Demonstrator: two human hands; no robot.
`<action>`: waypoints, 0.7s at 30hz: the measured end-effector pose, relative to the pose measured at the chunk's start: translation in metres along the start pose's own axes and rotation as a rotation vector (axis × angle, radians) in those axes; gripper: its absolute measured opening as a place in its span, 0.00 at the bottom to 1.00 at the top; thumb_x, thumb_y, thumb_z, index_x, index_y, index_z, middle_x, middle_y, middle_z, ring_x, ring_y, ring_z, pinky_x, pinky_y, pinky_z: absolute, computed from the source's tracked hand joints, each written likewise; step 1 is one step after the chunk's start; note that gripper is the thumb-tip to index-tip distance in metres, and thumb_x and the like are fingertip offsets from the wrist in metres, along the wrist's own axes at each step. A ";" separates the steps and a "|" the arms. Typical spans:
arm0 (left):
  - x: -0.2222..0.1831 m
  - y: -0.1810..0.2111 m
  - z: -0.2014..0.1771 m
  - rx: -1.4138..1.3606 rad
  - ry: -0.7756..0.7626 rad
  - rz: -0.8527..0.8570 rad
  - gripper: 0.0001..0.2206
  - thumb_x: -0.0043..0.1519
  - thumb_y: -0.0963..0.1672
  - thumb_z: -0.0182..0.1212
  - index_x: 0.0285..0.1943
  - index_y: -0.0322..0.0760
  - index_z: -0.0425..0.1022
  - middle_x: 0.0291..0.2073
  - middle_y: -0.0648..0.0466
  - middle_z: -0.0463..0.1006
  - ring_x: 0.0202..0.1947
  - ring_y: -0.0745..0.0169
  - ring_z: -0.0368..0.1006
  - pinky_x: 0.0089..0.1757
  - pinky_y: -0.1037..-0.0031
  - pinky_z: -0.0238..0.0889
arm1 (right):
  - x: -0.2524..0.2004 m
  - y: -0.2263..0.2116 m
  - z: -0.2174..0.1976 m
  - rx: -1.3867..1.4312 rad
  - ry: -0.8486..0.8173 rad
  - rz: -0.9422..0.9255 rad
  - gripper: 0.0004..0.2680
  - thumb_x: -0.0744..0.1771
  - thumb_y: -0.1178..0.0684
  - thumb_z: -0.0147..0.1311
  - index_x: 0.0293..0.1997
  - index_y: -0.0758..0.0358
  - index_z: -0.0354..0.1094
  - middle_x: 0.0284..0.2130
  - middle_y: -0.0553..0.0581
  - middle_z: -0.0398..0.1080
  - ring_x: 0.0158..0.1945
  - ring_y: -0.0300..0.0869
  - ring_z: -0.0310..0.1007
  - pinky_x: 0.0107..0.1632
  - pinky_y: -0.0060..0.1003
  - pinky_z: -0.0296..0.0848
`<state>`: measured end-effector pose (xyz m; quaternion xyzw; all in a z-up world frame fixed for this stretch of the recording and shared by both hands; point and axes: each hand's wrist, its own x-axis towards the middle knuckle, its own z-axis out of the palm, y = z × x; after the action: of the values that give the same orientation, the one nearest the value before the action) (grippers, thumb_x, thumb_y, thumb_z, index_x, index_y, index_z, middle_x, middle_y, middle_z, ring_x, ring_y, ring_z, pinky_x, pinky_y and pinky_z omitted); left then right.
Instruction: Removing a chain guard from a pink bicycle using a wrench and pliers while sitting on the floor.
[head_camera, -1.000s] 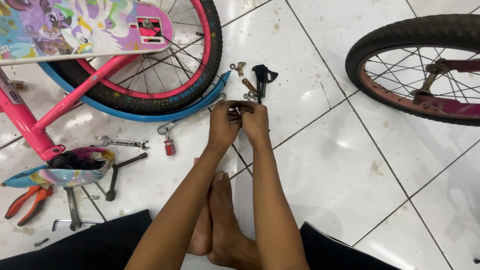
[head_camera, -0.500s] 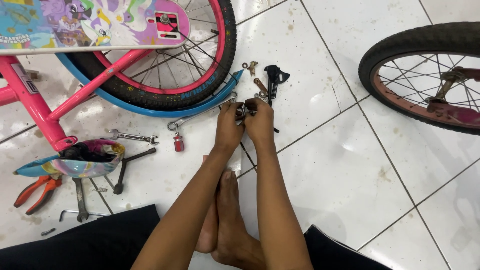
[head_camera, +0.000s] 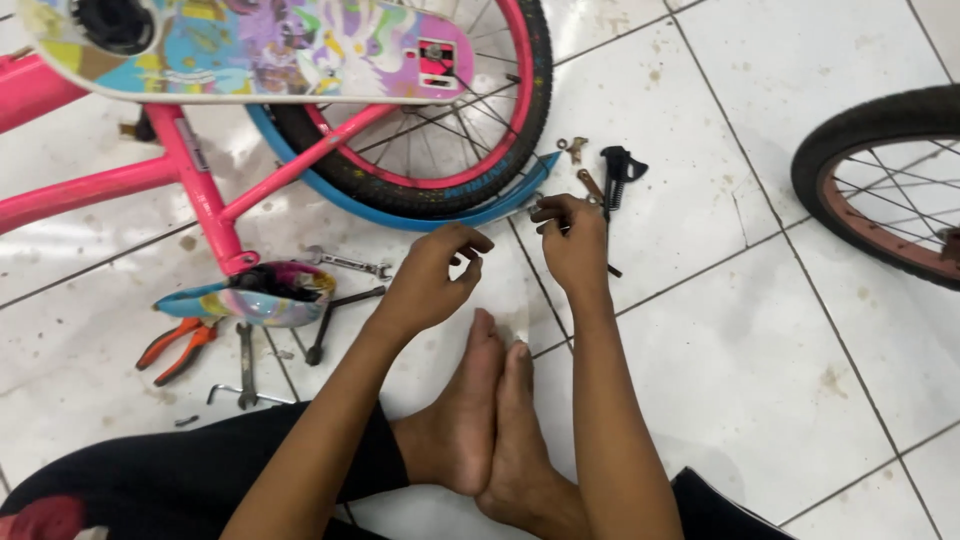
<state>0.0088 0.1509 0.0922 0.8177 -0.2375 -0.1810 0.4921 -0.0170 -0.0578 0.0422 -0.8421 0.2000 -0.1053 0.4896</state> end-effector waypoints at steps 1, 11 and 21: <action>-0.015 0.002 -0.015 0.001 0.021 -0.007 0.12 0.60 0.37 0.58 0.52 0.31 0.79 0.44 0.43 0.82 0.47 0.43 0.80 0.49 0.56 0.74 | -0.007 -0.016 0.005 0.002 -0.017 -0.014 0.11 0.65 0.69 0.46 0.45 0.68 0.75 0.32 0.64 0.78 0.38 0.50 0.80 0.41 0.41 0.78; -0.138 -0.067 -0.114 0.201 0.782 0.101 0.07 0.56 0.36 0.61 0.38 0.39 0.79 0.30 0.51 0.76 0.34 0.50 0.73 0.34 0.69 0.67 | -0.084 -0.138 0.118 0.083 -0.525 -0.161 0.10 0.66 0.61 0.51 0.50 0.67 0.75 0.40 0.68 0.79 0.49 0.59 0.80 0.54 0.50 0.76; -0.124 -0.137 -0.132 0.427 0.483 -0.322 0.26 0.65 0.57 0.47 0.43 0.33 0.80 0.41 0.41 0.79 0.52 0.40 0.74 0.60 0.48 0.53 | -0.047 -0.178 0.236 -0.306 -0.283 -0.766 0.10 0.64 0.57 0.60 0.45 0.72 0.68 0.39 0.67 0.69 0.52 0.63 0.70 0.58 0.54 0.68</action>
<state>0.0061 0.3715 0.0373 0.9482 -0.0149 -0.0042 0.3172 0.0704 0.2256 0.0799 -0.9245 -0.1824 -0.1322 0.3075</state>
